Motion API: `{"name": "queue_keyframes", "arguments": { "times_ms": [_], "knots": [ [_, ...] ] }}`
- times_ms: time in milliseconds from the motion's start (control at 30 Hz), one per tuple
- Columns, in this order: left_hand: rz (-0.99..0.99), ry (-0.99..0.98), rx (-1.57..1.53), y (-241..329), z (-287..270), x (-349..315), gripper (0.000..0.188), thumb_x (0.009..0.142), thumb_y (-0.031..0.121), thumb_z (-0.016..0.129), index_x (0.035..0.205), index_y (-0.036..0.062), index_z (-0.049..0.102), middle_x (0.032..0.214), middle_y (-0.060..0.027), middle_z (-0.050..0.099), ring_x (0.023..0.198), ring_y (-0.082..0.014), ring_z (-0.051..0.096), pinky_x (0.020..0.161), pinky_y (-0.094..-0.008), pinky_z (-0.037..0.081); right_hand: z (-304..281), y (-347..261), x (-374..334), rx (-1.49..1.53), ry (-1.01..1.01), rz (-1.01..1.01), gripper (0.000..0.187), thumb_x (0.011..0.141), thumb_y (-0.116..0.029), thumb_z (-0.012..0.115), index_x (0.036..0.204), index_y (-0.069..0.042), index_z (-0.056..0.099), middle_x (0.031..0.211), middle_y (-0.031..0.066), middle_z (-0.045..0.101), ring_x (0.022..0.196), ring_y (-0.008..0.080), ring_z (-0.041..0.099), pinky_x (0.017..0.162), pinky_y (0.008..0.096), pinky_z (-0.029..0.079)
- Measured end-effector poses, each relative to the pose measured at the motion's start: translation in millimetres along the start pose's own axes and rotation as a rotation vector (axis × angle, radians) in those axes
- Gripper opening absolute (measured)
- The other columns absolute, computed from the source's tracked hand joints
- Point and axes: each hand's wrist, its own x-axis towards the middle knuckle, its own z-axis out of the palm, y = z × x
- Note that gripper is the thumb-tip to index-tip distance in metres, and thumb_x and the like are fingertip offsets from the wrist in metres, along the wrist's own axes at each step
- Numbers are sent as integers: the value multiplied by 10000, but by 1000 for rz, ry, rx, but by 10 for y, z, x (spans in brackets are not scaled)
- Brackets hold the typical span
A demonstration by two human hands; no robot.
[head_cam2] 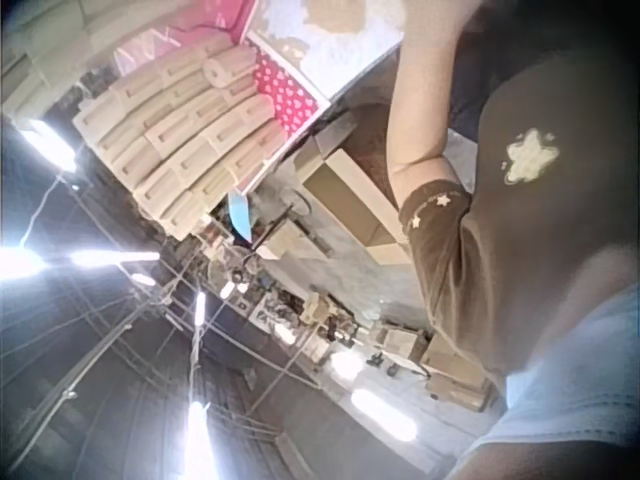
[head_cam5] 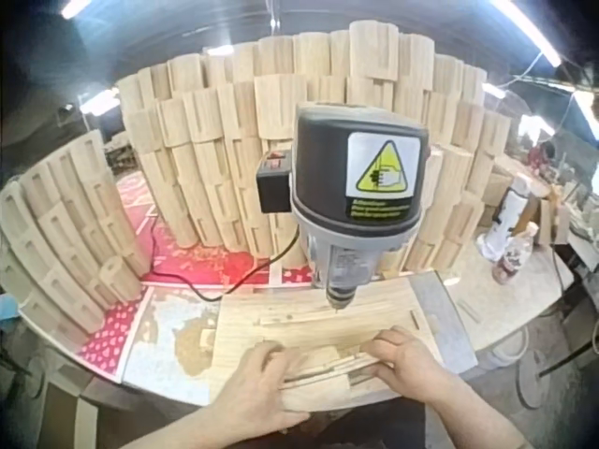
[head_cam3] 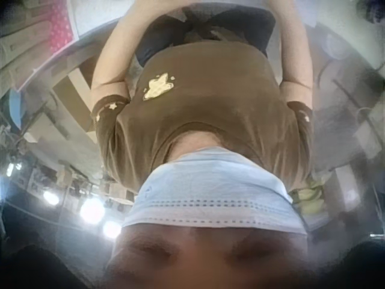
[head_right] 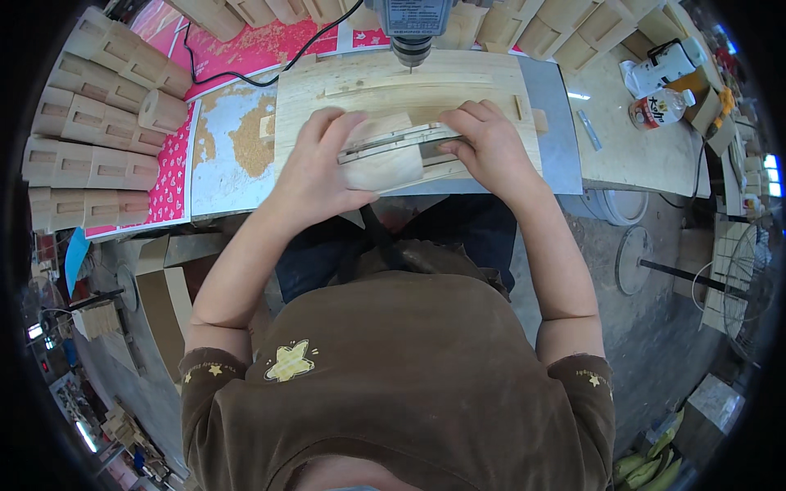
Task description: Drilling holes into cylindrical wooden blocks using a drill press.
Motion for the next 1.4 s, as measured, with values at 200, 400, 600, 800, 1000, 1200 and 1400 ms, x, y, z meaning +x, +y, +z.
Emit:
{"name": "queue_keyframes", "arguments": {
  "times_ms": [200, 400, 600, 800, 1000, 1200, 1400],
  "knots": [
    [-58, 405, -547, -103, 496, 16, 836, 517, 149, 843, 1235, 68, 423, 1257, -184, 381, 1141, -363, 418, 928, -436, 420, -61, 319, -70, -150, 258, 16, 342, 666, -58, 714, 987, -39, 596, 883, 116, 593, 866, 327, 535, 749, 391, 443],
    [-84, 475, -20, -389, 744, 191, 741, 518, 210, 846, 1152, 45, 500, 1168, -143, 476, 1116, -309, 444, 965, -444, 324, -34, 503, 265, -140, 319, 57, 363, 654, -48, 717, 996, -36, 597, 897, 112, 600, 869, 319, 544, 771, 383, 446],
    [-147, 492, -13, -580, 774, 230, 644, 534, 236, 829, 1102, 66, 576, 1043, -77, 548, 1009, -253, 496, 937, -418, 284, 36, 465, 338, -212, 271, -4, 406, 697, -49, 717, 1076, -42, 573, 998, 112, 597, 967, 288, 550, 817, 348, 453],
    [-105, 471, -45, -635, 756, 219, 607, 576, 228, 809, 1116, 73, 581, 987, -60, 559, 947, -243, 510, 915, -405, 291, -574, 285, 628, 343, 770, -164, 359, 817, -64, 644, 1150, -55, 511, 1082, 61, 566, 1006, 170, 533, 861, 316, 440],
    [-97, 426, -60, -591, 777, 269, 595, 615, 219, 790, 1145, 76, 563, 905, -49, 560, 900, -233, 513, 912, -419, 289, -1321, -233, 1353, 234, 692, -44, 307, 922, -227, 472, 842, 39, 603, 695, 48, 548, 685, 135, 521, 653, 264, 422],
    [-124, 444, -22, -666, 746, 140, 607, 620, 223, 787, 1155, 58, 552, 801, -32, 537, 831, -224, 511, 897, -428, 293, -1031, -509, 569, -156, 652, 16, 208, 927, -170, 529, 957, 2, 642, 662, -14, 496, 643, 77, 480, 579, 213, 357],
    [-96, 435, -40, -636, 774, 217, 623, 602, 228, 795, 1149, 49, 557, 807, -35, 535, 828, -225, 509, 879, -404, 310, -85, -131, 105, -32, 756, 64, 101, 850, -47, 568, 908, -7, 640, 660, 74, 538, 602, 182, 506, 592, 296, 408]
  ]
}}
